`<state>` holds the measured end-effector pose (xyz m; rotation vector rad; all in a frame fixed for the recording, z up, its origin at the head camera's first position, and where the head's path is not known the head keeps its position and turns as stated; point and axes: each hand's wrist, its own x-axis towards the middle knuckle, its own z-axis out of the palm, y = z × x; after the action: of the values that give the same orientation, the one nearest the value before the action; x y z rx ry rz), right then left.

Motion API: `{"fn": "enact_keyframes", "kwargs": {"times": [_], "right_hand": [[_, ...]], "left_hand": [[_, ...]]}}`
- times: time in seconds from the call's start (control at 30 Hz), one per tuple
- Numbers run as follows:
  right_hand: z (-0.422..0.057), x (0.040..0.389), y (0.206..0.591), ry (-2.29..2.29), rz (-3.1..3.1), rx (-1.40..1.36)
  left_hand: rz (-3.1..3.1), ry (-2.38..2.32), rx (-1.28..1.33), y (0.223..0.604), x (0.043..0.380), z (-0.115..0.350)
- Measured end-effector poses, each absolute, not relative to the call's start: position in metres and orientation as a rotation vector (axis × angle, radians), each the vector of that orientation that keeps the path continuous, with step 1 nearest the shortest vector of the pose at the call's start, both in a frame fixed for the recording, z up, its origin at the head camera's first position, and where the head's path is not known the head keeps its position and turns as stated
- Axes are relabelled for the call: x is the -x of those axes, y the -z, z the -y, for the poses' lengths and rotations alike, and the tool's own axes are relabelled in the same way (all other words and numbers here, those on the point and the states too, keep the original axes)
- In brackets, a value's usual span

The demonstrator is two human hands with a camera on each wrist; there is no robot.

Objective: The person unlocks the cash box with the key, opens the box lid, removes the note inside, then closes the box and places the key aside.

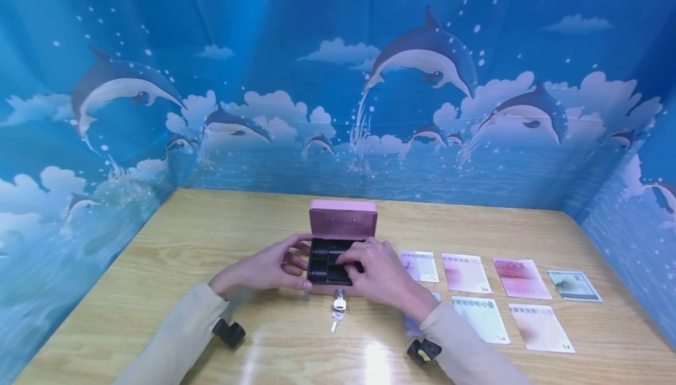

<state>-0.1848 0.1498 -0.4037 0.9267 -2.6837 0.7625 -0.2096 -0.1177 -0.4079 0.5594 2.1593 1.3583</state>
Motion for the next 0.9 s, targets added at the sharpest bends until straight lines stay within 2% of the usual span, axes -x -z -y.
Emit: {"fn": "enact_keyframes", "kwargs": {"times": [0.33,0.6,0.9], "right_hand": [[-0.150,0.186,0.406,-0.712,2.720,-0.925],[-0.160,0.184,0.403,-0.840,2.735,-0.877],[-0.183,0.183,0.389,-1.051,2.382,-0.812]], "left_hand": [[-2.213,-1.330,-0.549,0.409,0.209,0.117],[-2.247,-1.326,-0.537,0.408,0.210,0.119],[-2.383,-1.547,-0.496,0.392,0.216,0.120]]}}
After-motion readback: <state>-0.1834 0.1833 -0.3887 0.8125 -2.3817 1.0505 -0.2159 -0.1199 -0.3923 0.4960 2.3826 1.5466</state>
